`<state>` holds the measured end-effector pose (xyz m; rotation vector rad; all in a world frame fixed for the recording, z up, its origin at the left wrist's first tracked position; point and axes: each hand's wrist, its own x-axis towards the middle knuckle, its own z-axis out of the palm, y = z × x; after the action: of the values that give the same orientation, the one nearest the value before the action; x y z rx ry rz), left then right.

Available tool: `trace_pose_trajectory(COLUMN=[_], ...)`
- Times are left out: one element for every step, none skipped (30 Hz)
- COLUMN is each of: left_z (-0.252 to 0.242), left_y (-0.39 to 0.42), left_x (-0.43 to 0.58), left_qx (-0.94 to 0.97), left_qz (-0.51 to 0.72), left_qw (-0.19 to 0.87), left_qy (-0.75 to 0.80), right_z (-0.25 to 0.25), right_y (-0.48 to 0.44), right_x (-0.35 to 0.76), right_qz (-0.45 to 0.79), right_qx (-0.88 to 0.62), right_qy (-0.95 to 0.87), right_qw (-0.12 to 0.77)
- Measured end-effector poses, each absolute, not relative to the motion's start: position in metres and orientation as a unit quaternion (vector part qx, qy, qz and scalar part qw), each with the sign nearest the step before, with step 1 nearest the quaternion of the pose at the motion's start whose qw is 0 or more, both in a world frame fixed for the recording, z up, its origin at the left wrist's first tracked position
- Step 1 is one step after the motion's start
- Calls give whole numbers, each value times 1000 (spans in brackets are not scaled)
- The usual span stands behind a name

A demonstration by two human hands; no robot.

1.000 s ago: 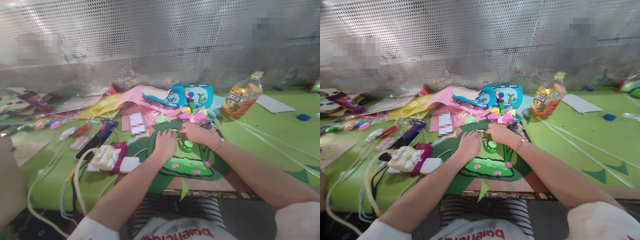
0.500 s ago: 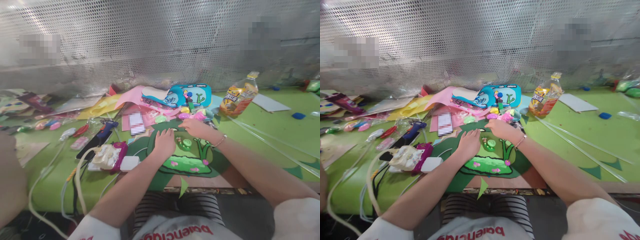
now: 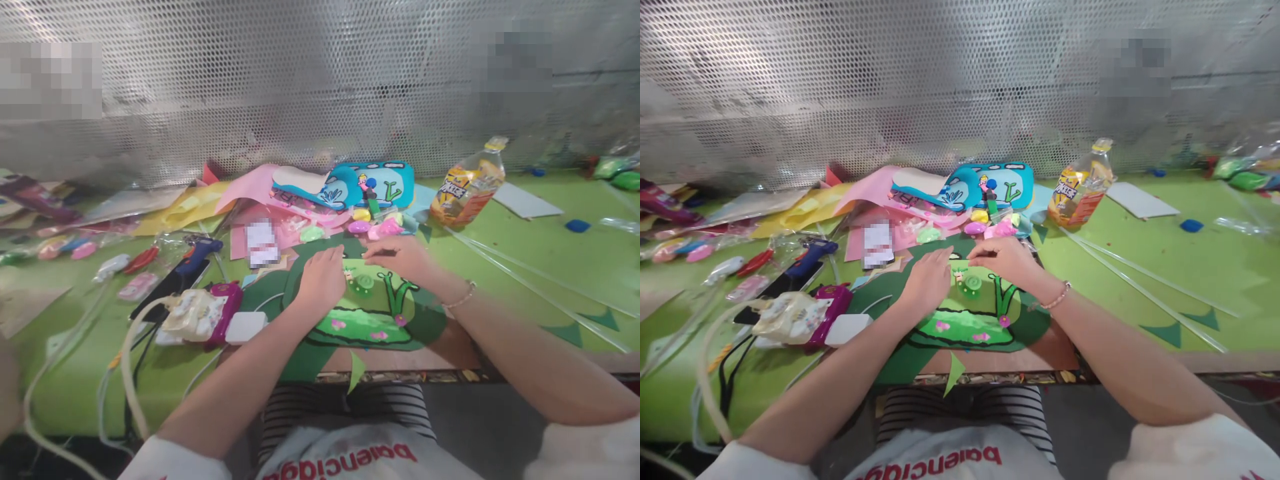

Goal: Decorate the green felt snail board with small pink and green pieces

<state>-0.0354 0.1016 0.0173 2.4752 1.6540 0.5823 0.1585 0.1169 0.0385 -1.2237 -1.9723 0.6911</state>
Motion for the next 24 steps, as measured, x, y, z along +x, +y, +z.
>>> trace_pose_trajectory(left_z=[19,20,20,20,19,18,18,17,17,17,18,19,21,22,23,23,22,22,20,19,18,18,18,18], left_y=[102,103,104,104,104,104,104,103,101,100,99,97,96,96,95,96,96,97,98,99,99,98,96,94], left_x=[-35,-35,-35,-36,-37,-37,-38,-38,-38,-38,-38,-38,-38,-38,-38,-38,-38,-39,-39,-40,-40,-41,-41,-42], left_qx=[802,787,768,749,730,711,693,675,658,642,626,614,605,597,591,584,578,572,567,565,567,574,589,614], left_qz=[239,290,342,390,430,463,492,518,539,559,577,592,605,618,630,643,654,665,675,683,689,691,690,680], left_qw=[89,125,159,191,218,243,266,288,308,325,337,345,348,347,344,339,334,330,325,318,308,293,269,236], left_qy=[540,531,517,502,486,471,455,440,426,413,402,392,383,376,369,362,355,349,343,336,330,327,325,325], right_z=[37,37,37,39,41,44,46,48,50,50,50,49,47,45,43,41,39,38,38,38,39,41,42,43], right_y=[118,119,120,120,121,121,121,120,120,119,119,119,120,120,121,122,123,124,125,125,125,125,124,124], right_x=[160,162,164,166,167,169,170,170,170,170,170,170,169,169,170,170,170,170,170,170,169,169,169,169], right_qz=[288,307,320,325,324,315,305,294,286,279,272,268,264,262,259,258,257,257,260,265,274,284,295,305], right_qx=[-479,-485,-492,-499,-506,-512,-517,-521,-524,-526,-527,-527,-526,-524,-520,-516,-512,-511,-511,-514,-517,-520,-521,-520], right_qy=[-745,-730,-719,-712,-711,-712,-715,-719,-722,-724,-727,-730,-731,-730,-728,-726,-723,-719,-714,-709,-703,-696,-690,-685], right_qw=[364,371,374,371,367,362,358,355,351,348,345,344,345,352,362,374,386,396,402,404,404,405,406,409])
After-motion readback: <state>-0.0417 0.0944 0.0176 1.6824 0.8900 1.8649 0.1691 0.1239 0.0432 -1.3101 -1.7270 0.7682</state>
